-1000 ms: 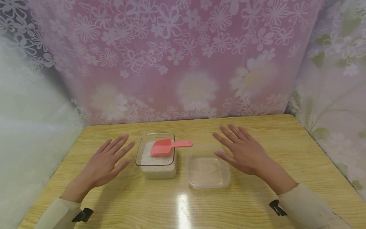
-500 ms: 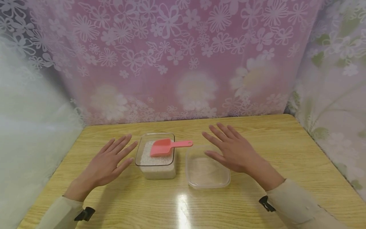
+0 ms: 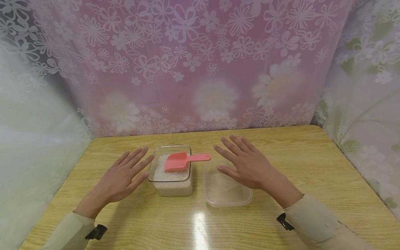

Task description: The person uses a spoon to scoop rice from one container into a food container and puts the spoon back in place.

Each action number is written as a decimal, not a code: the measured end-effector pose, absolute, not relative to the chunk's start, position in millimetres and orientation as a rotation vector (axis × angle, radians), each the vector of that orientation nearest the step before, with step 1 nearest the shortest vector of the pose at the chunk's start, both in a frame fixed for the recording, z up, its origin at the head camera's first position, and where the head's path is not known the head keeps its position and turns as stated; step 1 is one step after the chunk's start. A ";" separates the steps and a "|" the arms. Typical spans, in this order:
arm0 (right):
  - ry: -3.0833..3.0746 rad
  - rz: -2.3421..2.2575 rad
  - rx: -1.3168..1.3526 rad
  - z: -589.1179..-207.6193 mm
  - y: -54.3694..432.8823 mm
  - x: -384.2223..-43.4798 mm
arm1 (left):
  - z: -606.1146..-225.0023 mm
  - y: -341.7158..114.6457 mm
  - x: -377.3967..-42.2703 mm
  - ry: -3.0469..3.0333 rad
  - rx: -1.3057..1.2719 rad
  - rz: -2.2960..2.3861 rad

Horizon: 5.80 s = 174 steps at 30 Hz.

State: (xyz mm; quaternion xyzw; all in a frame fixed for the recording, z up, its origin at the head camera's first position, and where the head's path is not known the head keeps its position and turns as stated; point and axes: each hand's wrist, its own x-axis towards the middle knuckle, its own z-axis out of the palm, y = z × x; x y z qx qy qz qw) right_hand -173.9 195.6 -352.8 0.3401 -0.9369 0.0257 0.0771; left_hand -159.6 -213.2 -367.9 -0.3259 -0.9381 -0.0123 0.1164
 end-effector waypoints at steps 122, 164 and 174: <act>-2.838 1.516 0.615 -363.2 135.8 -169.9 | -384.3 -202.2 -165.9 -2.739 -1.015 -0.184; -2.551 2.272 0.185 -367.3 125.1 -173.5 | -387.4 -202.0 -164.9 -2.750 -1.010 -0.215; -2.336 2.454 0.094 -363.1 124.5 -176.1 | -389.0 -202.5 -165.3 -2.738 -1.012 -0.230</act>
